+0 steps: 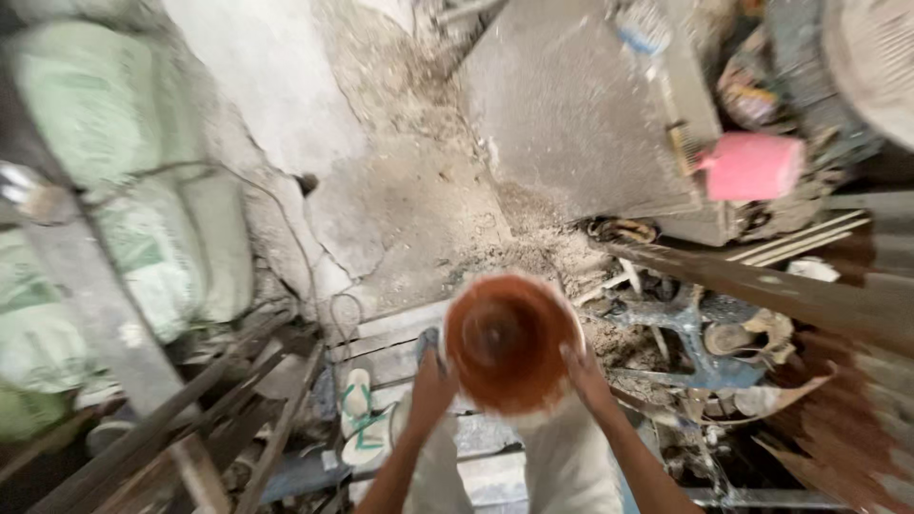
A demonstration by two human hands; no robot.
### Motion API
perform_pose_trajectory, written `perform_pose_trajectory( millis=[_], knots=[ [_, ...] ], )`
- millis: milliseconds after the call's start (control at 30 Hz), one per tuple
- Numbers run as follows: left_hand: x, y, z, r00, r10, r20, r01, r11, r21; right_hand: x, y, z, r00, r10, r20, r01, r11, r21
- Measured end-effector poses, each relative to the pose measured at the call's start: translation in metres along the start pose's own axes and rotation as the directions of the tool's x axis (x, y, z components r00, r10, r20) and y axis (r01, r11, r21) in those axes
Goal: The person mixes a white paste in an orange bucket using a metal tool, then adds water from a pink cup multiple times. They walk to a bag of white powder and scoop several handfuls into the bucket, continuing to mix the contents.
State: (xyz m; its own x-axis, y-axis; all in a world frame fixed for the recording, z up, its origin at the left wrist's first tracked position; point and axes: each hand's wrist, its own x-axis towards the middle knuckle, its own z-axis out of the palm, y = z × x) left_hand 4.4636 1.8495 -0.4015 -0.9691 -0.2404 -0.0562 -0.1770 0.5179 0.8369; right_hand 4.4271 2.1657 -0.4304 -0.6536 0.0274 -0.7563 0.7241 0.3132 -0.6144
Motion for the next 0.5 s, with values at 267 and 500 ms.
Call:
perform_pose_trajectory(
  millis=[267, 500],
  knots=[
    [0.189, -0.237, 0.192, 0.889, -0.445, -0.108, 0.440, 0.896, -0.064, 0.231, 0.033, 0.057, 0.986, -0.041, 0.160, 0.079, 0.969, -0.236],
    [0.238, -0.297, 0.311, 0.726, -0.554, -0.407, 0.402, 0.823, -0.402, 0.313, 0.049, 0.073, 0.967, 0.018, 0.254, 0.177, 0.666, -0.725]
  ],
)
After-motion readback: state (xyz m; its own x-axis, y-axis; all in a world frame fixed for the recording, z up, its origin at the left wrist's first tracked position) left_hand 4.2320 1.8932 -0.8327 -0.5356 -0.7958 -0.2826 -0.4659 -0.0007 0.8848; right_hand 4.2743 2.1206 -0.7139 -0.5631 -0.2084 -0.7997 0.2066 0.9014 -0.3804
